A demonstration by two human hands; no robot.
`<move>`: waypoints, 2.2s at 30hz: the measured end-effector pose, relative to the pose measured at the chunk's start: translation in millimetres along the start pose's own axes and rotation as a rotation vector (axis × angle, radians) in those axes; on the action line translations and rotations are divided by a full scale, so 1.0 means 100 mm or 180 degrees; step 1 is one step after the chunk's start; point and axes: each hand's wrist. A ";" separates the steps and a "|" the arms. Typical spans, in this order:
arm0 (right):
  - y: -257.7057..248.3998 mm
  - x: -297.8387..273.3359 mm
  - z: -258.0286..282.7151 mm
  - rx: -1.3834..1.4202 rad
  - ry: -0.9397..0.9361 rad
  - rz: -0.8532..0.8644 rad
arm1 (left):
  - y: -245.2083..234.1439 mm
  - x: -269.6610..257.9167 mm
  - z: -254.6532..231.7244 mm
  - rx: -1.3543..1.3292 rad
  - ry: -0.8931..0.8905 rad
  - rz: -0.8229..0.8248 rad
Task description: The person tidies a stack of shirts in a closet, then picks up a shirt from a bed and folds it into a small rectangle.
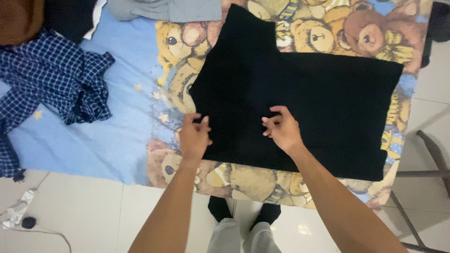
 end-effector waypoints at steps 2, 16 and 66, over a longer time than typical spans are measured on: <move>-0.20 -0.12 -0.21 -0.0525 -0.0216 -0.0269 | -0.13 -0.11 0.20 0.0537 0.0302 -0.0222; -1.60 -0.60 -1.80 -0.3569 0.0306 -0.0128 | -0.55 -0.40 1.28 0.1179 0.0461 0.0380; -1.83 -0.85 -3.47 0.1554 0.1377 -0.1357 | -0.43 -0.54 0.95 0.0292 -0.0639 0.0564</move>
Point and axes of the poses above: each hand's wrist, its own x-axis towards the middle knuckle, its own y-axis out of the palm, z = x × y, and after that the axes turned 11 degrees about z, right-handed
